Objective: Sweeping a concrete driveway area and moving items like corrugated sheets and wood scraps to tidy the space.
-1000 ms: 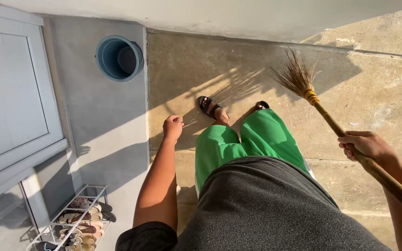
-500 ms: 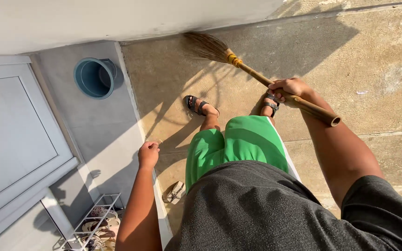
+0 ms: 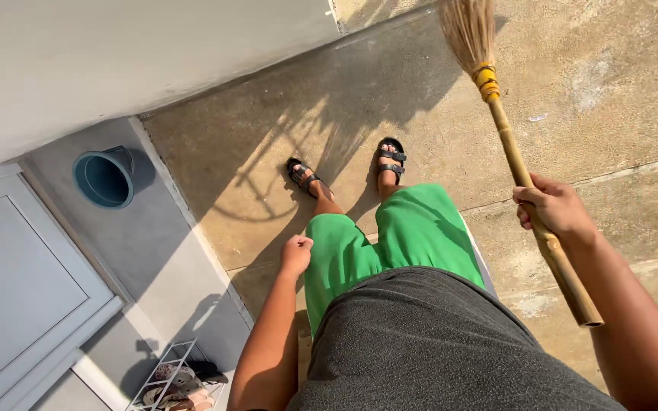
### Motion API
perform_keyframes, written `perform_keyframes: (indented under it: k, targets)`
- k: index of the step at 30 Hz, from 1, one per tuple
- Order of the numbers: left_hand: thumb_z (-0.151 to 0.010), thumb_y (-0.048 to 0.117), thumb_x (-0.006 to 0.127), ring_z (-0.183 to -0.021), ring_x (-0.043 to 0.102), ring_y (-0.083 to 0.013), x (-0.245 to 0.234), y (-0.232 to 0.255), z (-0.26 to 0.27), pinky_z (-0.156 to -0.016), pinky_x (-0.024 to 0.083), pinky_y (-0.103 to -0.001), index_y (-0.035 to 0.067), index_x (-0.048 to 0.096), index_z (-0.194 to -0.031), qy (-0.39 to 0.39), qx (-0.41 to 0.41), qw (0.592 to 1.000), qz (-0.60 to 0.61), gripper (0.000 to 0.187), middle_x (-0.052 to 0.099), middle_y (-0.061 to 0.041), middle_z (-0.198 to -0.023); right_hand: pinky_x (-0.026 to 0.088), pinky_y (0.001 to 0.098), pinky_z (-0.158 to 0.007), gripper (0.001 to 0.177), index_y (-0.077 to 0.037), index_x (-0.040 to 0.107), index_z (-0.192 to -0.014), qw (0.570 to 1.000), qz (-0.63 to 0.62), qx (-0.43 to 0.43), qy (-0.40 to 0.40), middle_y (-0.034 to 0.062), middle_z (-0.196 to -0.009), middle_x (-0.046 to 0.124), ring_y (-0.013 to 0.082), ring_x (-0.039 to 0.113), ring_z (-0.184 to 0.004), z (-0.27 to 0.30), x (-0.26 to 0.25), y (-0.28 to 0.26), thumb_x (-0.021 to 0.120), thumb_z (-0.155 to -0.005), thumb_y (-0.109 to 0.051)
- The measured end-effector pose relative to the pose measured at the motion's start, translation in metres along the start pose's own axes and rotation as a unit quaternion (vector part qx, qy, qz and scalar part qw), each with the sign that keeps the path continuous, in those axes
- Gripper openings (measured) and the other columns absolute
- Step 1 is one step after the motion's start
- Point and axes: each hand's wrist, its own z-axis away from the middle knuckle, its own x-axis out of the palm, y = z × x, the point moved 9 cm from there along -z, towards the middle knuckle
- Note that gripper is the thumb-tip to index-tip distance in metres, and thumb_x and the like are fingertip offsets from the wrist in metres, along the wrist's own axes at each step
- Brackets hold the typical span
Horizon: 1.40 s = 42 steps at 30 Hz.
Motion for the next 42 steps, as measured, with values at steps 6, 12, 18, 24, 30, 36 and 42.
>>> perform_keyframes:
  k: [6,12,18,24,30,36,42]
  targets:
    - [-0.095,0.022,0.065,-0.089,0.074,-0.0229,-0.014,0.201,-0.008,-0.080,0.057,-0.034,0.004,0.072,-0.107,-0.040,0.031,0.998,-0.041,0.022,0.077,-0.012,-0.096,0.048,0.0304,-0.045,0.051,-0.001,0.058,-0.143,0.986,0.029,-0.014,-0.165,0.0044,-0.066,0.057,0.0150,0.054,-0.050,-0.113,0.116,-0.006,0.067,-0.093,-0.007]
    - [-0.095,0.021,0.064,-0.092,0.074,-0.0220,-0.062,0.248,0.009,-0.083,0.056,-0.034,0.003,0.070,-0.114,0.015,0.071,0.995,-0.061,0.026,0.076,-0.012,-0.101,0.053,0.0301,-0.047,0.045,0.003,0.055,-0.139,0.991,0.086,0.039,0.099,0.0098,-0.083,0.063,0.0156,0.060,-0.058,-0.166,-0.051,0.008,0.065,-0.095,-0.001]
    - [-0.094,0.020,0.065,-0.088,0.074,-0.0224,-0.036,0.069,0.011,-0.081,0.056,-0.034,0.004,0.073,-0.105,0.001,-0.055,0.995,-0.082,0.021,0.078,-0.011,-0.096,0.049,0.0323,-0.040,0.038,0.006,0.056,-0.135,0.984,-0.017,-0.002,0.179,0.0090,-0.077,0.061,0.0152,0.058,-0.050,-0.079,-0.097,0.010,0.061,-0.098,0.001]
    - [-0.092,0.024,0.069,-0.089,0.073,-0.0215,0.004,0.003,0.021,-0.083,0.055,-0.034,0.005,0.076,-0.100,-0.101,-0.105,0.970,-0.193,0.022,0.079,-0.010,-0.095,0.046,0.0304,-0.041,0.052,-0.005,0.057,-0.144,0.997,-0.018,0.030,-0.074,0.0049,-0.067,0.056,0.0147,0.054,-0.048,-0.090,-0.018,0.011,0.067,-0.093,-0.006]
    - [-0.095,0.023,0.065,-0.090,0.074,-0.0203,-0.022,0.189,0.009,-0.084,0.056,-0.034,0.004,0.072,-0.108,-0.021,0.009,0.993,-0.117,0.024,0.078,-0.010,-0.097,0.052,0.0273,-0.054,0.034,0.004,0.057,-0.133,0.998,-0.009,0.051,0.035,0.0065,-0.079,0.062,0.0123,0.057,-0.060,-0.225,-0.158,0.012,0.062,-0.102,-0.008]
    - [-0.097,0.021,0.064,-0.085,0.073,-0.0220,-0.022,0.221,-0.010,-0.079,0.057,-0.035,0.004,0.070,-0.114,0.001,0.054,0.997,-0.058,0.025,0.076,-0.011,-0.095,0.052,0.0277,-0.053,0.021,0.006,0.066,-0.120,0.993,0.000,-0.011,0.120,0.0083,-0.079,0.064,0.0124,0.059,-0.061,-0.080,-0.168,-0.041,0.054,-0.107,-0.005]
    - [-0.094,0.020,0.066,-0.085,0.073,-0.0220,0.014,0.118,-0.025,-0.081,0.057,-0.035,0.005,0.073,-0.104,-0.027,0.005,0.995,-0.100,0.020,0.077,-0.011,-0.093,0.038,0.0205,-0.034,0.023,0.003,0.054,-0.118,0.961,-0.200,0.083,-0.175,0.0049,-0.074,0.058,0.0071,0.047,-0.045,-0.019,-0.061,-0.026,0.058,-0.101,-0.012]
